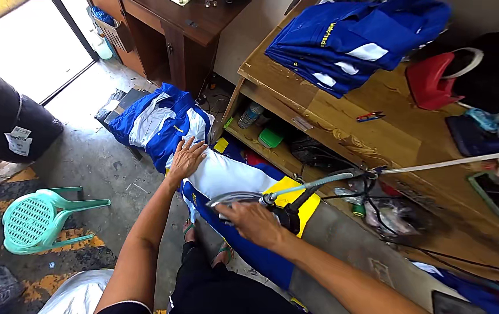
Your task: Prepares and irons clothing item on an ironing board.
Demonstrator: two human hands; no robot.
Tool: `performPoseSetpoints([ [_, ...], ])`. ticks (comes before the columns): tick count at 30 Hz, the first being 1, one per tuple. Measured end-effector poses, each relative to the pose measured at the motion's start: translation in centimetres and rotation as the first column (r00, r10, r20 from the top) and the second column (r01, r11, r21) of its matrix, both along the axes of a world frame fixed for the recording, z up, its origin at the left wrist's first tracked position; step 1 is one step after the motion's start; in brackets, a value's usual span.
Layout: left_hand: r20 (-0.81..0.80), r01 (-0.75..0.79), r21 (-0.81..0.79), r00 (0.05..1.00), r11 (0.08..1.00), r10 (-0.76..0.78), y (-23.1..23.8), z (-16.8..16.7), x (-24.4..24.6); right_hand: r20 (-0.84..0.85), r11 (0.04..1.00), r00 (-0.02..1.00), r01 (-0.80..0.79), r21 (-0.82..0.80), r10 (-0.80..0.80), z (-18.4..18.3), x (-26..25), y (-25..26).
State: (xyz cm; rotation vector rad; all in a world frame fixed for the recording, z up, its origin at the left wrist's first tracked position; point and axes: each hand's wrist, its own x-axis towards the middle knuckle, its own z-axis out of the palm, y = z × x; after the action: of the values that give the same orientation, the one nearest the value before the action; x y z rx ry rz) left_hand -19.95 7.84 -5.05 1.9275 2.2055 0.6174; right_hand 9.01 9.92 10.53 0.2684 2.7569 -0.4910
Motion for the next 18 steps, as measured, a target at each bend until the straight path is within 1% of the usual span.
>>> performPoseSetpoints([
  [2, -0.014, -0.001, -0.009, 1.000, 1.000, 0.001, 0.0, -0.1, 0.1, 0.005, 0.999, 0.999, -0.047, -0.011, 0.047, -0.2, 2.9, -0.7],
  [3, -0.017, 0.001, -0.015, 1.000, 1.000, -0.001, 0.1, 0.0, 0.0, 0.009, 0.999, 0.999, -0.033, -0.035, 0.034, 0.0, 4.4, -0.6],
  [4, -0.015, 0.005, -0.029, 1.000, 1.000, -0.005, 0.2, 0.0, -0.1, 0.033, 0.998, 0.999, 0.018, -0.067, -0.015, 0.2, 6.0, -0.3],
  [6, 0.020, 0.004, -0.078, 1.000, 0.997, -0.002, 0.3, 0.4, -0.3, 0.115, 0.971, 0.974, 0.208, -0.120, -0.194, 1.0, 10.1, 0.7],
  [7, 0.050, -0.011, -0.097, 0.999, 0.995, 0.016, 0.4, 0.8, -0.2, 0.135, 0.939, 0.944, 0.319, -0.130, -0.302, 1.2, 12.5, 1.2],
  [8, 0.079, -0.040, -0.096, 0.996, 0.995, 0.047, 0.5, 1.4, 0.1, 0.111, 0.897, 0.905, 0.423, -0.131, -0.410, 1.1, 15.2, 1.8],
  [10, 0.095, -0.136, 0.000, 0.986, 0.991, 0.136, 0.4, 2.6, 1.9, 0.038, 0.786, 0.794, 0.607, -0.115, -0.607, 0.4, 20.7, 2.9],
  [12, 0.115, -0.220, 0.091, 0.971, 0.971, 0.209, 0.2, 3.9, 5.5, -0.015, 0.679, 0.681, 0.729, -0.087, -0.732, -0.9, 25.9, 4.0],
  [14, 0.164, -0.231, 0.068, 0.962, 0.971, 0.217, -0.2, 5.4, 10.9, -0.037, 0.588, 0.587, 0.807, -0.057, -0.809, -2.1, 30.4, 4.5],
  [16, 0.199, -0.156, 0.007, 0.968, 0.988, 0.151, -0.7, 6.2, 17.5, -0.060, 0.517, 0.515, 0.855, -0.023, -0.855, -3.0, 34.1, 4.8],
  [18, 0.243, -0.020, -0.116, 0.969, 0.993, 0.048, -1.5, 6.6, 24.3, -0.075, 0.470, 0.468, 0.883, -0.002, -0.880, -3.6, 37.2, 4.9],
])
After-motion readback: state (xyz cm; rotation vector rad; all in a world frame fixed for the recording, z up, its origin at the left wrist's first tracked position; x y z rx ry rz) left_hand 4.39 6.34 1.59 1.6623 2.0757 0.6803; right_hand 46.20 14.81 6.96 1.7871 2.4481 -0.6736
